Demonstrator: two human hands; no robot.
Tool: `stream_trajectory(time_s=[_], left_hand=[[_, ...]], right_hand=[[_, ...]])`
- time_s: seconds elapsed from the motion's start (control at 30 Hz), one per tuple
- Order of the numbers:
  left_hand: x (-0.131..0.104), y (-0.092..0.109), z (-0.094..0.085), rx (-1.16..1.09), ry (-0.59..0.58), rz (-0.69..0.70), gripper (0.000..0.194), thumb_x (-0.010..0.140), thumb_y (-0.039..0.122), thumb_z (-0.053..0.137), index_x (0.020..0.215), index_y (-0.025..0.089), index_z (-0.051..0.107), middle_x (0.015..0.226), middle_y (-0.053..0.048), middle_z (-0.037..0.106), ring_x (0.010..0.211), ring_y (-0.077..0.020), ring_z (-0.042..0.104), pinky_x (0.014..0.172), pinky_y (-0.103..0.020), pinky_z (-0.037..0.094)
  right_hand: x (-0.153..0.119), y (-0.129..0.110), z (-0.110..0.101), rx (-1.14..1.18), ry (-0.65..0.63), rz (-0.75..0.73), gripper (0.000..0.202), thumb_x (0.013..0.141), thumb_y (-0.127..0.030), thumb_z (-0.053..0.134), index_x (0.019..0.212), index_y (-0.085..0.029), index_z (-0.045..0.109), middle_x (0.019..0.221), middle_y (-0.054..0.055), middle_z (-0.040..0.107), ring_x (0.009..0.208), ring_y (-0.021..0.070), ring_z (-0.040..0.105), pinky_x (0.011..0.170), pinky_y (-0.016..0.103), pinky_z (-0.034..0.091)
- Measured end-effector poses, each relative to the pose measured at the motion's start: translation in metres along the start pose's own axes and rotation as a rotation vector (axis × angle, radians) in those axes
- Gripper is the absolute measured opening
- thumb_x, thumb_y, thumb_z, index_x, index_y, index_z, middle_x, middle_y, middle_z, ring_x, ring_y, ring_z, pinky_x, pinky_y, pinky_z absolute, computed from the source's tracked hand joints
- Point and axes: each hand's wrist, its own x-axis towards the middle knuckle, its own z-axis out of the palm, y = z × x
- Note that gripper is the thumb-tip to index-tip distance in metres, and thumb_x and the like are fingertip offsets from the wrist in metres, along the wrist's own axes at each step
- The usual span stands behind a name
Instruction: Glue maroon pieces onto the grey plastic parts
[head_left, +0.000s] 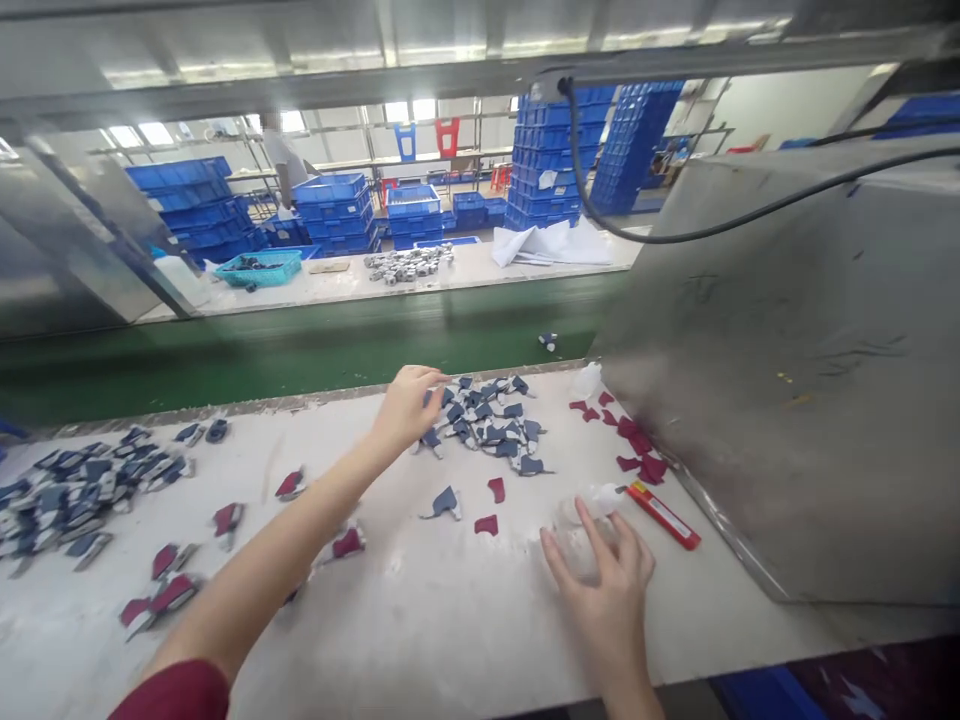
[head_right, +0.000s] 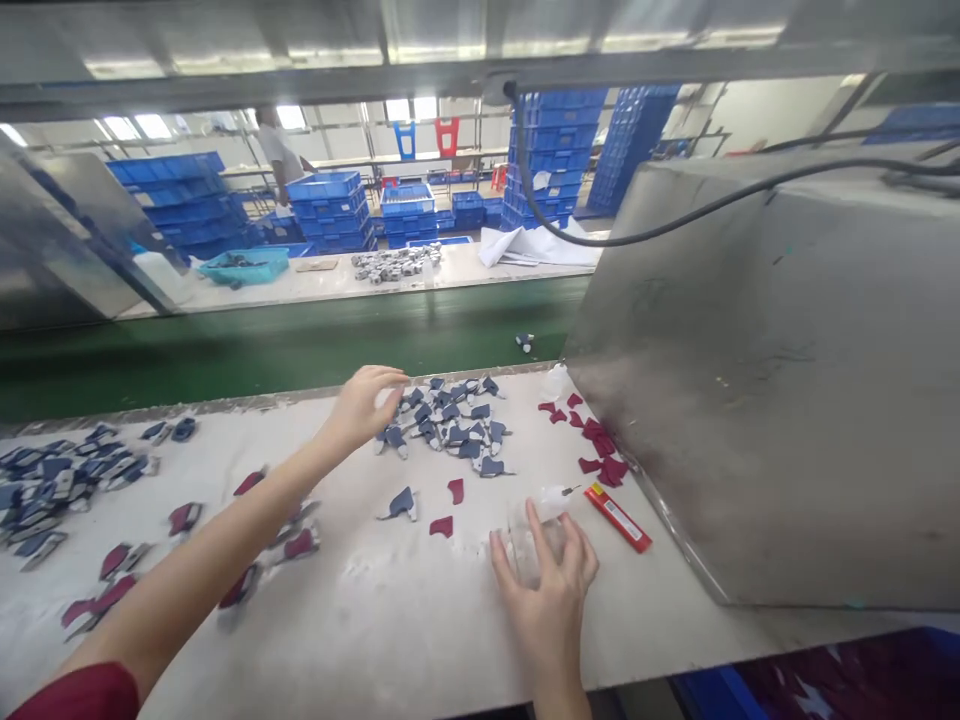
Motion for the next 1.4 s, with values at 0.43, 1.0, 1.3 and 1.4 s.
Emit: stream_trajectory(time_s=[0.43, 1.0, 1.3, 1.4], left_hand=[[0.200, 0.063, 0.156, 0.218, -0.333, 0.192, 0.037, 0.094, 0.018, 0.059, 0.131, 0.020, 0.057, 0.143, -0.013, 0.053, 0.128, -0.0312, 0.052, 0.102, -0.054, 0.046], [0.004, 0.077, -0.004, -0.023, -0.421, 0.033, 0.021, 0.094, 0.036, 0.047, 0.102, 0.021, 0.060, 0.067, 0.002, 0.062, 0.064, -0.0177, 0.061, 0.059, -0.026, 0.042], [-0.199, 0.087, -0.014, -1.506, -0.472, -0.851, 0.044, 0.077, 0.057, 0.067, 0.093, 0.020, 0.048, 0.065, 0.005, 0.057, 0.047, -0.0076, 0.044, 0.055, -0.024, 0.040], [-0.212, 0.090, -0.006, -1.575, -0.378, -0.822, 0.043, 0.077, 0.051, 0.070, 0.098, 0.021, 0.045, 0.079, -0.002, 0.067, 0.053, -0.0101, 0.053, 0.058, -0.026, 0.045]], right_hand=[[-0.002, 0.000, 0.003, 0.191, 0.093, -0.039, 0.042, 0.087, -0.024, 0.067, 0.126, -0.027, 0.052, 0.115, 0.012, 0.054, 0.100, 0.0260, 0.063, 0.069, 0.035, 0.058], [0.007, -0.015, -0.033, 0.415, 0.150, -0.202, 0.035, 0.086, -0.019, 0.069, 0.120, -0.022, 0.062, 0.081, 0.001, 0.059, 0.061, 0.0134, 0.060, 0.049, 0.023, 0.052], [-0.005, -0.024, -0.033, 0.315, 0.054, -0.240, 0.030, 0.078, -0.026, 0.077, 0.106, -0.018, 0.070, 0.081, 0.005, 0.070, 0.064, 0.0182, 0.068, 0.056, 0.027, 0.056], [-0.015, -0.036, -0.028, 0.390, 0.018, -0.190, 0.029, 0.077, -0.030, 0.078, 0.103, -0.018, 0.071, 0.081, 0.005, 0.072, 0.065, 0.0193, 0.068, 0.054, 0.028, 0.055]])
